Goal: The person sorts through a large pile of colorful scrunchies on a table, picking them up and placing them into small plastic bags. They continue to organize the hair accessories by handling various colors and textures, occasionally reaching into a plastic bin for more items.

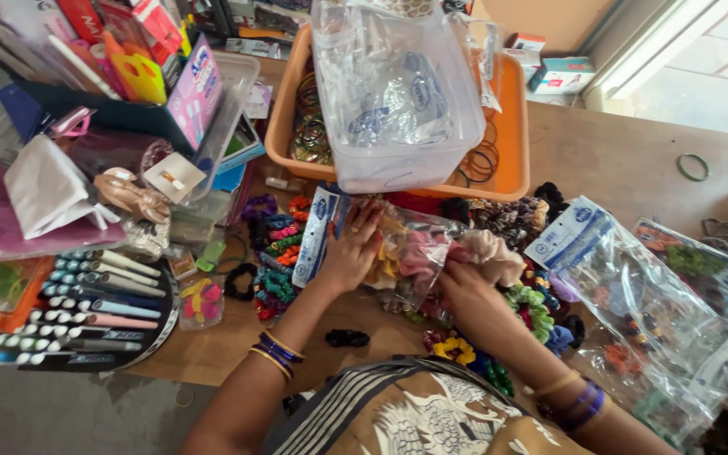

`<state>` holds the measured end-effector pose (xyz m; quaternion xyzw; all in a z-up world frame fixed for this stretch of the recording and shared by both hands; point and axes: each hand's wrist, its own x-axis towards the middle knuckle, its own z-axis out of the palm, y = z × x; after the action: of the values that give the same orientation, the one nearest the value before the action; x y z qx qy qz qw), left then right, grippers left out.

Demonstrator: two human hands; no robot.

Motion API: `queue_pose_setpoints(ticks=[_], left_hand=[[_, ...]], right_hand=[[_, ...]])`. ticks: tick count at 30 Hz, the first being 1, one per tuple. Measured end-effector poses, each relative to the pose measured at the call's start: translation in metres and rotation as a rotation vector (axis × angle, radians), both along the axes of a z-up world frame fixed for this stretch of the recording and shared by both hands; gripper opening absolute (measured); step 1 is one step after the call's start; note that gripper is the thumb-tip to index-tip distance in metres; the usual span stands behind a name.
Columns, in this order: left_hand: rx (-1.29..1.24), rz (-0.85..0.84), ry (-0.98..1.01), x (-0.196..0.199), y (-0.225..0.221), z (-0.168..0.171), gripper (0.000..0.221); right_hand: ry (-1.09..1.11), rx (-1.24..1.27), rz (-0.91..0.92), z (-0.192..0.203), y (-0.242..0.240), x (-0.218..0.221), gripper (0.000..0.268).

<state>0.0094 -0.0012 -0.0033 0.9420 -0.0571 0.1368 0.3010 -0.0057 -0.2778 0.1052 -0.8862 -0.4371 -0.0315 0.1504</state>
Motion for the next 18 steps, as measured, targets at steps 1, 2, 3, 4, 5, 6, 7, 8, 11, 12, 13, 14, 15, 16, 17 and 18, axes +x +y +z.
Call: queue_pose_setpoints(ticks=[1, 2, 3, 4, 5, 6, 7, 8, 11, 12, 13, 14, 15, 16, 17, 18], left_hand=[[-0.002, -0.009, -0.003, -0.001, 0.0, 0.0, 0.058], [-0.003, -0.015, -0.002, -0.001, 0.0, 0.0, 0.057], [0.0, -0.018, -0.001, -0.002, 0.003, 0.001, 0.057], [0.0, -0.024, -0.005, -0.002, 0.002, 0.001, 0.057], [-0.025, -0.032, 0.029, -0.003, 0.004, 0.001, 0.058], [-0.05, -0.04, 0.063, -0.003, 0.005, 0.001, 0.059], [-0.048, -0.038, 0.061, -0.004, 0.006, 0.001, 0.059], [-0.032, -0.039, 0.032, -0.004, 0.007, 0.0, 0.06], [-0.011, -0.04, 0.087, -0.006, 0.005, 0.024, 0.062], [-0.005, -0.043, 0.172, -0.008, 0.004, 0.035, 0.064], [-0.006, -0.039, 0.172, -0.011, -0.003, 0.052, 0.064], [0.075, -0.047, 0.228, -0.014, -0.008, 0.068, 0.064], [0.155, -0.051, 0.286, -0.017, -0.014, 0.085, 0.064], [0.153, -0.046, 0.286, -0.018, -0.022, 0.09, 0.064], [0.216, -0.078, 0.303, -0.019, -0.029, 0.095, 0.069], [0.279, -0.111, 0.32, -0.02, -0.036, 0.1, 0.075]], right_hand=[[-0.003, -0.002, -0.009, -0.01, 0.005, 0.005, 0.062], [0.053, 0.04, 0.001, -0.021, 0.009, 0.01, 0.064], [0.107, 0.085, 0.015, -0.031, 0.016, 0.016, 0.066], [0.103, 0.087, 0.01, -0.026, 0.027, 0.021, 0.066], [0.318, 0.149, -0.106, -0.02, 0.04, 0.026, 0.052], [0.535, 0.209, -0.22, -0.015, 0.053, 0.031, 0.038], [0.533, 0.211, -0.217, -0.014, 0.059, 0.034, 0.038], [0.491, 0.279, -0.187, -0.012, 0.066, 0.038, 0.045], [0.161, -0.018, -0.047, -0.007, 0.08, 0.042, 0.042], [-0.13, -0.38, 0.057, -0.005, 0.083, 0.043, 0.033], [-0.131, -0.38, 0.061, 0.024, 0.096, 0.034, 0.033], [0.0, -0.602, 0.019, 0.052, 0.109, 0.025, 0.046], [0.133, -0.822, -0.029, 0.08, 0.122, 0.015, 0.058], [0.13, -0.823, -0.024, 0.001, 0.112, 0.04, 0.058], [-0.091, -0.587, 0.051, -0.073, 0.094, 0.06, 0.065], [-0.304, -0.341, 0.118, -0.142, 0.074, 0.08, 0.071]])
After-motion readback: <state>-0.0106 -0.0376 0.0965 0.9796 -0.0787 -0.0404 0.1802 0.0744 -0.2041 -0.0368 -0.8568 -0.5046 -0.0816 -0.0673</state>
